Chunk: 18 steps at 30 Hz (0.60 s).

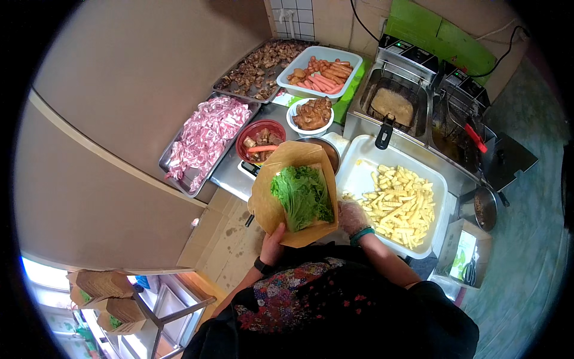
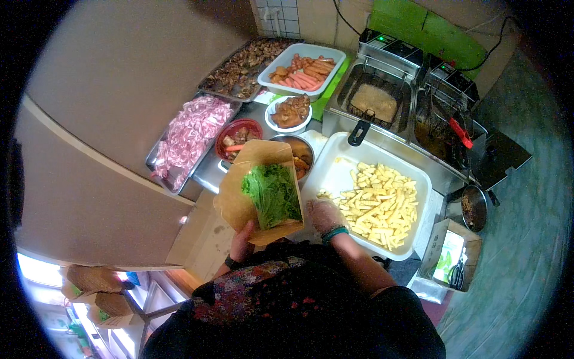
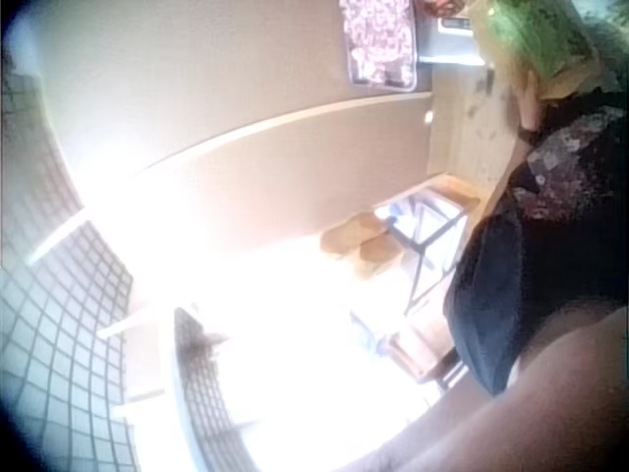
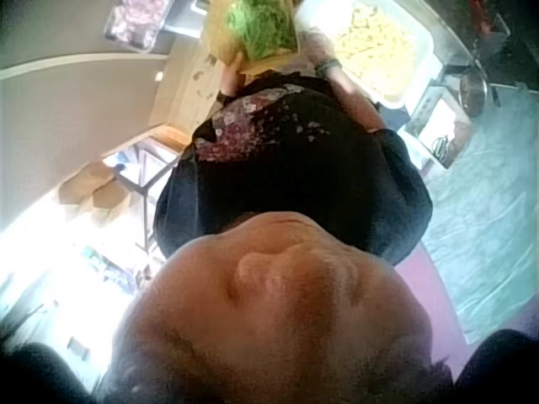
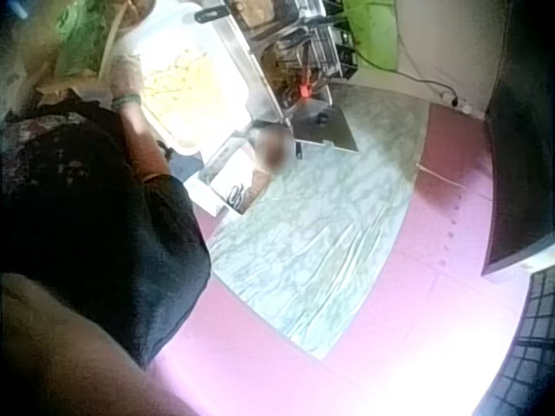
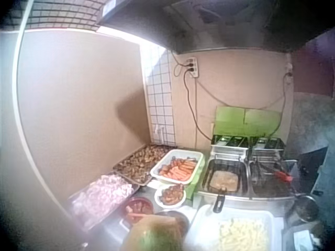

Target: The person assembles a food order by placing lettuce into a paper cone, then adding fried chicken and french fries using tongs. They hand the completed order to another person and then place a paper towel into a container of fries.

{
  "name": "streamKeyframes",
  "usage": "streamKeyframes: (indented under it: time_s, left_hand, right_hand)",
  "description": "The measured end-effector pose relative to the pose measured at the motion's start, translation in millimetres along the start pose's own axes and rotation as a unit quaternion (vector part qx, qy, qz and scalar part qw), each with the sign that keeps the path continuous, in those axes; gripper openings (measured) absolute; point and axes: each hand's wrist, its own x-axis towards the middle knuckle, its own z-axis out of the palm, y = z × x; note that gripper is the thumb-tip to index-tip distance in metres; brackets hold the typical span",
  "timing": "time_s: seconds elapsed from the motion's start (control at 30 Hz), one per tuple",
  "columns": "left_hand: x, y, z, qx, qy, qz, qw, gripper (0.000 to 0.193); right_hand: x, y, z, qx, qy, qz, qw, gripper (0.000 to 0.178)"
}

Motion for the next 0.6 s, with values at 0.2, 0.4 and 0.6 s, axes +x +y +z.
streamKeyframes:
  time_s: [0.2, 0.4, 0.6]
  left_hand:
    - [5, -9, -6, 0.011, -0.026, 0.021, 0.999, 0.049]
    - [7, -12, -10, 0.02, -0.019, 0.02, 0.999, 0.049]
    - [6, -11, -13, 0.02, -0.027, 0.017, 0.999, 0.048]
  right_hand:
    - [0, 6, 6, -0.003, 0.018, 0.013, 1.0, 0.036]
    - [0, 4, 3, -0.006, 0.019, 0.001, 1.0, 0.036]
    - [0, 3, 3, 0.002, 0.028, -0.015, 0.999, 0.035]
